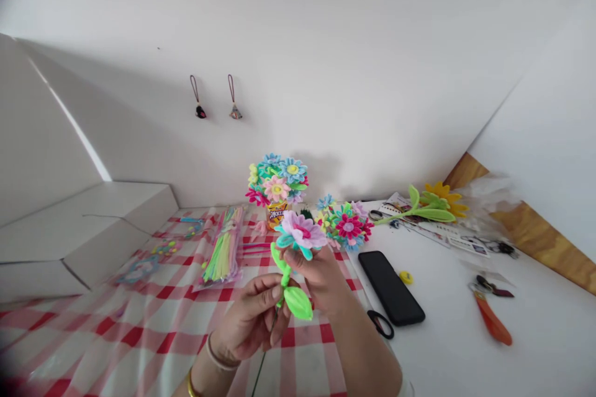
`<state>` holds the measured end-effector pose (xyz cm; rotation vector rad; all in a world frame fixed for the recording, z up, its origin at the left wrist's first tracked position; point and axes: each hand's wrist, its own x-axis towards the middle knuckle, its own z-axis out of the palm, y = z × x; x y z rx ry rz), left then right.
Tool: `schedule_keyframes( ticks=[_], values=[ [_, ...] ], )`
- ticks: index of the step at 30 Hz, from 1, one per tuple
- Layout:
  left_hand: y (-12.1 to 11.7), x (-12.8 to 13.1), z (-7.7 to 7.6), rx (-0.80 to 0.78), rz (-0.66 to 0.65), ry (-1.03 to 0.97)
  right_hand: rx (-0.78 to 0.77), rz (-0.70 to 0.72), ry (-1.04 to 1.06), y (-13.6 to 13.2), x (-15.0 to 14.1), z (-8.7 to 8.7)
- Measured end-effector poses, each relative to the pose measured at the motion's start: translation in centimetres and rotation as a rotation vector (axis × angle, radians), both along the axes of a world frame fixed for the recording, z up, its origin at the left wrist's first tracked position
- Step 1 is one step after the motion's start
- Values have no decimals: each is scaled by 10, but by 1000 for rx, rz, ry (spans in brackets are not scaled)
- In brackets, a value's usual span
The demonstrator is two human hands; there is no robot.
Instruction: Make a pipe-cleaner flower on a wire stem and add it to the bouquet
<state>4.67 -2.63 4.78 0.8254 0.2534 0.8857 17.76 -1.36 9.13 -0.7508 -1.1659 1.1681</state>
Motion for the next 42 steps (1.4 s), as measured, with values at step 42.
schedule_keyframes(
  ticks=[42],
  values=[
    [-2,9,9,343,520,432,-67,-41,-21,20,3,-14]
  ],
)
